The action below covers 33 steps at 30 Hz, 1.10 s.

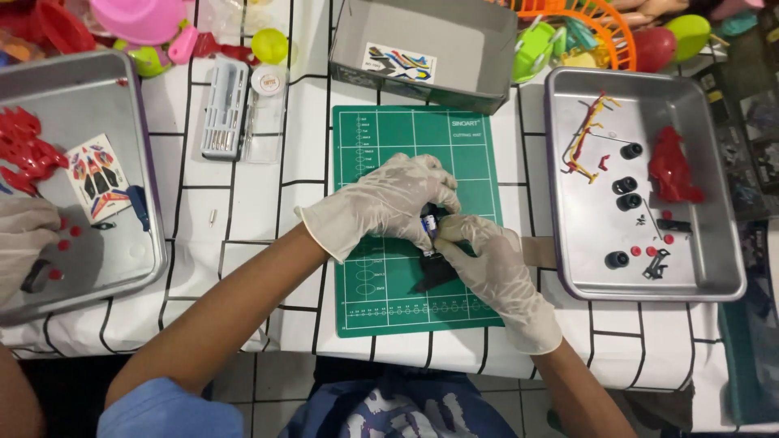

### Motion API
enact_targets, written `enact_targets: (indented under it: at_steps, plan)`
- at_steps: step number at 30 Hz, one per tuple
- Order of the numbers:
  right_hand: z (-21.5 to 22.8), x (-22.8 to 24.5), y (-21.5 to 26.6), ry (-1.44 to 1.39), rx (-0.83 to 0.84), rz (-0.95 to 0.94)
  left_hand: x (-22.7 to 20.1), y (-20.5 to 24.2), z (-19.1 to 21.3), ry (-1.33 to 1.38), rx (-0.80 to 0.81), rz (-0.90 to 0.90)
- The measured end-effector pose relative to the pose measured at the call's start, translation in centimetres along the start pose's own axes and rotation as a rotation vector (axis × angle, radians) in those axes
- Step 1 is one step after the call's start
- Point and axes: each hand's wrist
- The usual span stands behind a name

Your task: The person assembles a toy vehicle chassis on a green cutting mat. They insert batteries into the chassis, use a screwdriver to tighten screws, and attach wheels and other components from a nearby tray.

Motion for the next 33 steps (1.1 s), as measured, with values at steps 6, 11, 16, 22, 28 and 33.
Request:
enact_targets:
  at_steps: [6, 11, 16, 22, 28, 33]
  plan:
    - [-0.3, -0.6, 1.9, -0.091, -0.152, 0.047, -0.8, -1.0, -0.2, -0.307, 0.074, 0.002]
    - [0.0, -0.5, 3.0, 0.120, -0.008, 0.223, -1.5, -1.0, 0.3, -0.287, 0.136, 0.069]
    - [-3.1, -2.6, 2.4, 0.487, 0.065, 0.372, -0.8, 0.0, -0.1, -0.215, 0.120, 0.023]
    - [0.0, 0.6, 2.3, 0.304, 0.068, 0.375, -0.9, 2.7, 0.5, 0.020, 0.098, 0.106]
    - [-0.2, -0.3, 1.0, 0.271, 0.058, 0.546, 0.2, 3.2, 0.4, 0.222, 0.199, 0.259]
    - [0.0, -0.3, -0.1, 0.059, 0.116, 0.481, 1.6, 2.5, 0.6, 0.434, 0.279, 0.270]
Point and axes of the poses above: each hand's wrist, its own y-axis away from the middle knuckle, its own z-axis out of the back of the hand, x = y × z, and after that the axes turned 1 degree about x, right-handed
